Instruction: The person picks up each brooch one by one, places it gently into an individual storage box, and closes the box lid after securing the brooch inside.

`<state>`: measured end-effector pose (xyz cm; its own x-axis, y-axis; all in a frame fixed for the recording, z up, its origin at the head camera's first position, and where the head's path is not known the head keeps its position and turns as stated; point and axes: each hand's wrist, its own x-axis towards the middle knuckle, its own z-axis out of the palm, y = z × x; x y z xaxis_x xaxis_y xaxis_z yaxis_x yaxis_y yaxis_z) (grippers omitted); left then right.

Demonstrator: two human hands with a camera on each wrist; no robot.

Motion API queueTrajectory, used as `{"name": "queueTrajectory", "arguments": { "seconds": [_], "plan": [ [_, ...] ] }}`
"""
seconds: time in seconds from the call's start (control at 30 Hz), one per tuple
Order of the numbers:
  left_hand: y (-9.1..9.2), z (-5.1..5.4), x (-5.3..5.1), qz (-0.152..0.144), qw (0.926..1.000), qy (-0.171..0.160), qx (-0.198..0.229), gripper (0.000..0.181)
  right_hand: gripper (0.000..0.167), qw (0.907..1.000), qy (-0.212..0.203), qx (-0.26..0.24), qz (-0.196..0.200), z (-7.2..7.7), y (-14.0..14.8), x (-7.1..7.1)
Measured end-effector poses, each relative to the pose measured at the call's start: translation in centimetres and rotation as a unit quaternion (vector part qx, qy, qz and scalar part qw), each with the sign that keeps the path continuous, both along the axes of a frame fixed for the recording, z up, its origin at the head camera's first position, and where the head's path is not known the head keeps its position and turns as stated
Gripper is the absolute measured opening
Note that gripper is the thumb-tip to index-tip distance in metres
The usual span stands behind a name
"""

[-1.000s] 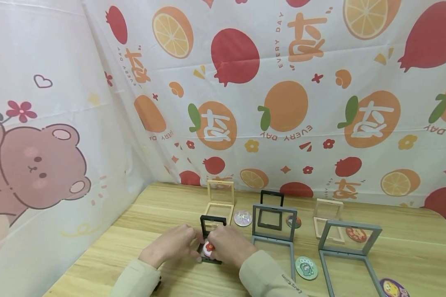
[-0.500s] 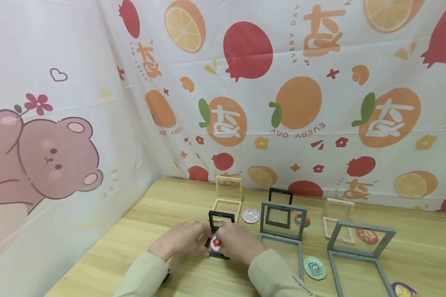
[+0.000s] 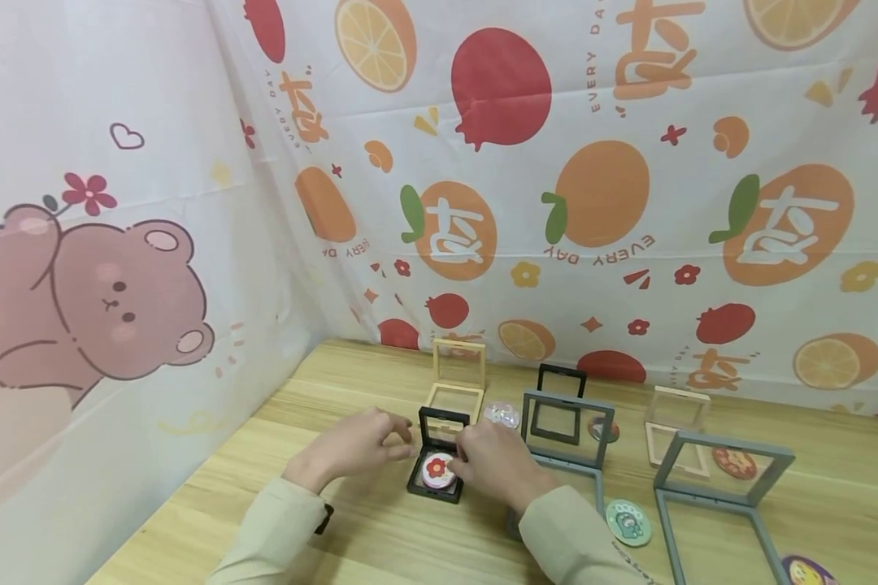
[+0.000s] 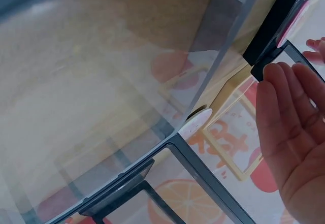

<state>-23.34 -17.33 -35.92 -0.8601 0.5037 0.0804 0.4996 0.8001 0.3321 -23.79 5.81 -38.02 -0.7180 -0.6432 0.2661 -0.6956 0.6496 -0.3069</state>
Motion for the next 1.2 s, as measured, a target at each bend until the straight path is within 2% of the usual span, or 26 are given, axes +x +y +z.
{"name": "queueTrajectory", "arguments": {
  "seconds": [0.17,0.33,0.5,0.6,0.83,0.97,1.2],
  "plan": [
    [-0.1,-0.1,-0.3,0.038,0.9977,0.053,0.020,0.023,0.034,0.9989,-0.021,-0.010,-0.040,-0.1,0.0,0.0],
    [0.1,-0.5,-0.8,0.071,0.9922,0.080,0.064,0.023,0.038,0.9941,-0.063,-0.038,-0.080,0.0,-0.1,0.0],
    [0.2,-0.7,-0.9,0.077,0.9894,0.091,0.083,0.024,0.041,0.9906,-0.050,-0.041,-0.121,0.4,-0.2,-0.1],
    [0.3,-0.8,-0.9,0.079,0.9896,0.087,0.083,0.024,0.043,0.9894,-0.037,-0.048,-0.132,0.7,-0.3,-0.2],
    [0.3,-1.1,-1.0,0.091,0.9901,0.078,0.073,0.025,0.044,0.9870,-0.039,-0.068,-0.140,0.7,-0.4,-0.3],
    [0.5,-1.3,-1.1,0.092,0.9889,0.075,0.090,0.027,0.039,0.9842,-0.043,-0.073,-0.156,0.6,-0.5,-0.4],
    [1.2,-1.5,-0.9,0.107,0.9822,0.011,0.153,0.041,0.035,0.9819,-0.059,-0.081,-0.161,0.2,-0.5,-0.3]
  ]
}}
